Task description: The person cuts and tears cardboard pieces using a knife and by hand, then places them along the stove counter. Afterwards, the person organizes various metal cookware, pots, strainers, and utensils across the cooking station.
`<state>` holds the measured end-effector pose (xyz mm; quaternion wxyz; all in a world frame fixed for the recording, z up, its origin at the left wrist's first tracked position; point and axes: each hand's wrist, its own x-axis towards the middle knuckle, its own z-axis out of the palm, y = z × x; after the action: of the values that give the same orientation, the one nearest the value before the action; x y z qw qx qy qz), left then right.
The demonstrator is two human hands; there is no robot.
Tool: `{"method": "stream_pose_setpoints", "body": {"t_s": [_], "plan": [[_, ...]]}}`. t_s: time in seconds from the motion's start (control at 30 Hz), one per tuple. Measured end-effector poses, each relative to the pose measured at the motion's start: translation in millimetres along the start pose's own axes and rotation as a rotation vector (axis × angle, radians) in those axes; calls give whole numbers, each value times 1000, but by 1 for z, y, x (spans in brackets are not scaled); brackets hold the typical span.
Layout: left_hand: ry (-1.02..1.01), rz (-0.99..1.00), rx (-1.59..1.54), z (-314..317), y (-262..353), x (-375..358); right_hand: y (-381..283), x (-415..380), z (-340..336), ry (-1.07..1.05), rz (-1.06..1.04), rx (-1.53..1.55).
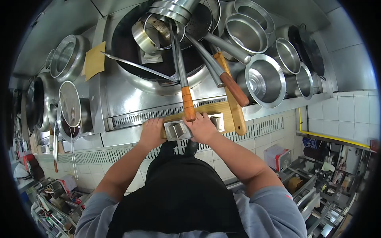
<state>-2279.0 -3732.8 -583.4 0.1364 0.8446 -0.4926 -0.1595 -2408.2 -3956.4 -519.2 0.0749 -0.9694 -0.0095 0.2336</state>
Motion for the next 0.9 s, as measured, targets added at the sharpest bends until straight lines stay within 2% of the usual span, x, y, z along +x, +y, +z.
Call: {"method": "stream_pose_setpoints", "body": {"t_s": [0.1, 0.27, 0.4, 0.5, 0.7, 0.9], "plan": [[19, 1, -13, 7, 13, 13, 21, -3, 0, -62, 17, -5], [37, 10, -22, 17, 17, 19, 29, -8, 10, -11, -6, -102], [116, 52, 22, -9, 18, 5, 25, -7, 9, -54, 19, -103], [125, -41, 21, -14, -4, -17, 22, -6, 7, -74, 15, -106], [72, -20, 30, 5, -20, -19, 5, 14, 5, -8, -77, -55], [40, -19, 21, 6, -21, -18, -1, 18, -1, -41, -29, -58]]}}
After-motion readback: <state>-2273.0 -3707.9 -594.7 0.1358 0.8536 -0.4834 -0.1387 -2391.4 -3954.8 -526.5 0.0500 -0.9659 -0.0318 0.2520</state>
